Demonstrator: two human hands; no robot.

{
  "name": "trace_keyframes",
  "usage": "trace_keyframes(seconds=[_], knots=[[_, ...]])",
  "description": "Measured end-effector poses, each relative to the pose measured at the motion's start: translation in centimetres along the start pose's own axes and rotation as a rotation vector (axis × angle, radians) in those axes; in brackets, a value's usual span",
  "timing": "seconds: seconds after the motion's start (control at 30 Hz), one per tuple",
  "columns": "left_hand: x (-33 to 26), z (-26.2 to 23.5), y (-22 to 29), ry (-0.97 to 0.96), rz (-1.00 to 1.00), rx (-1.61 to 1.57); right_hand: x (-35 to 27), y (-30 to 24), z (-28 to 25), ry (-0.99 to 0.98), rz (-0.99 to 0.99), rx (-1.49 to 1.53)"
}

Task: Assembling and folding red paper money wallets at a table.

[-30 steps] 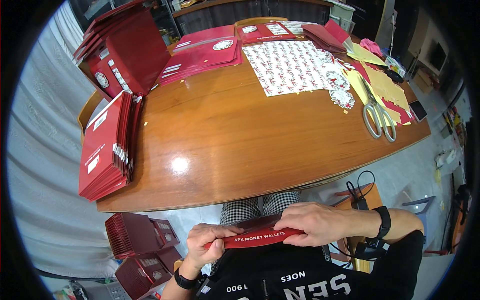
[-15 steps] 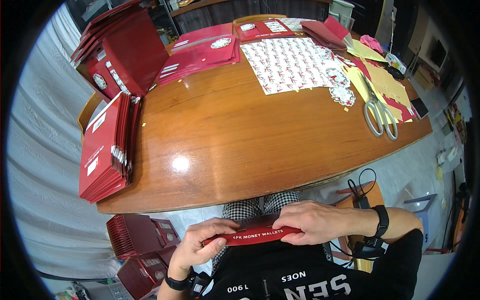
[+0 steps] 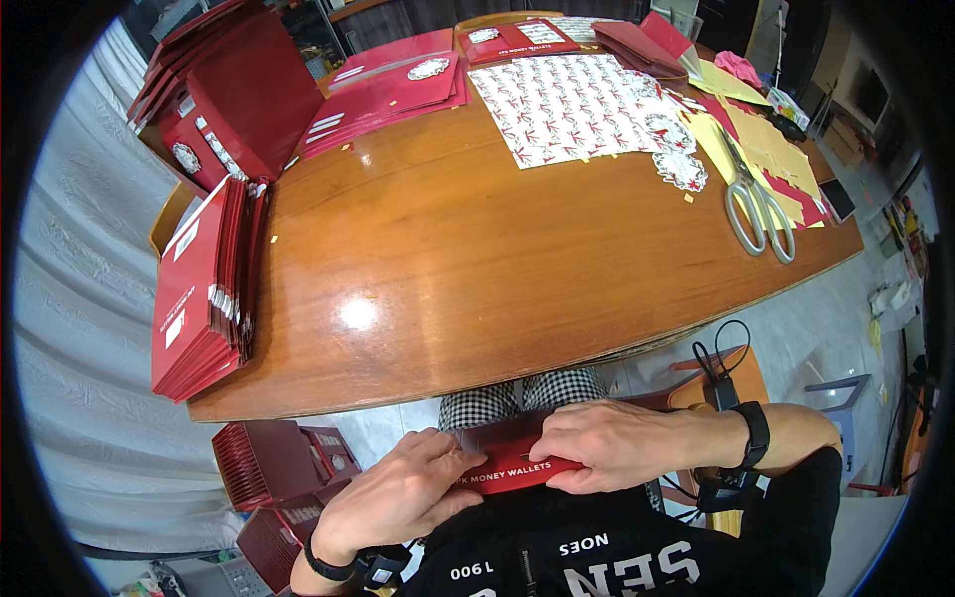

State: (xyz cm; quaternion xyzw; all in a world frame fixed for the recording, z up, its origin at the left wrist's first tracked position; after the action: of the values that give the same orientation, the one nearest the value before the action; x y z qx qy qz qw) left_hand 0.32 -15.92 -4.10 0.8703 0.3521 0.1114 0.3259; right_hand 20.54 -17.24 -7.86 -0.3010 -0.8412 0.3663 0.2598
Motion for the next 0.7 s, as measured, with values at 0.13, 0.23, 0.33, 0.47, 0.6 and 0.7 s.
trace_keyframes(seconds=[0.13,0.23,0.33,0.47,0.6,0.7], knots=[[0.2,0.8,-0.8,-0.007,0.0,-0.06,0.0,0.3,0.3,-0.002,0.007,0.025],[0.2,1.1,-1.2,-0.011,0.008,-0.102,0.1,0.5,0.5,-0.043,0.01,0.03],[0.2,1.3,-1.6,-0.041,0.002,-0.122,0.1,0.7,0.6,-0.031,0.013,0.043],[0.1,1.3,-1.8,-0.051,-0.004,-0.153,0.4,0.8,0.8,-0.042,0.035,0.076],[0.0,1.4,-2.0,-0.052,-0.005,-0.159,0.5,0.8,0.9,-0.035,0.031,0.092],[0.0,1.4,-2.2,-0.057,-0.022,-0.169,0.5,0.9,0.9,-0.042,0.053,0.109]])
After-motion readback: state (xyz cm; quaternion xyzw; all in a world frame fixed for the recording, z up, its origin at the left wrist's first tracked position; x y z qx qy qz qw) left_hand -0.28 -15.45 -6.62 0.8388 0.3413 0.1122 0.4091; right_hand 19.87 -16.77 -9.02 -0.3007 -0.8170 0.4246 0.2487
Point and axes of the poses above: each hand's wrist, its own x-axis towards the middle knuckle, its own z-axis out of the palm, y = z × x, the point moved 4 cm from there along x, towards the middle knuckle, and after that the axes turned 11 degrees about y, right-handed, at the moved point
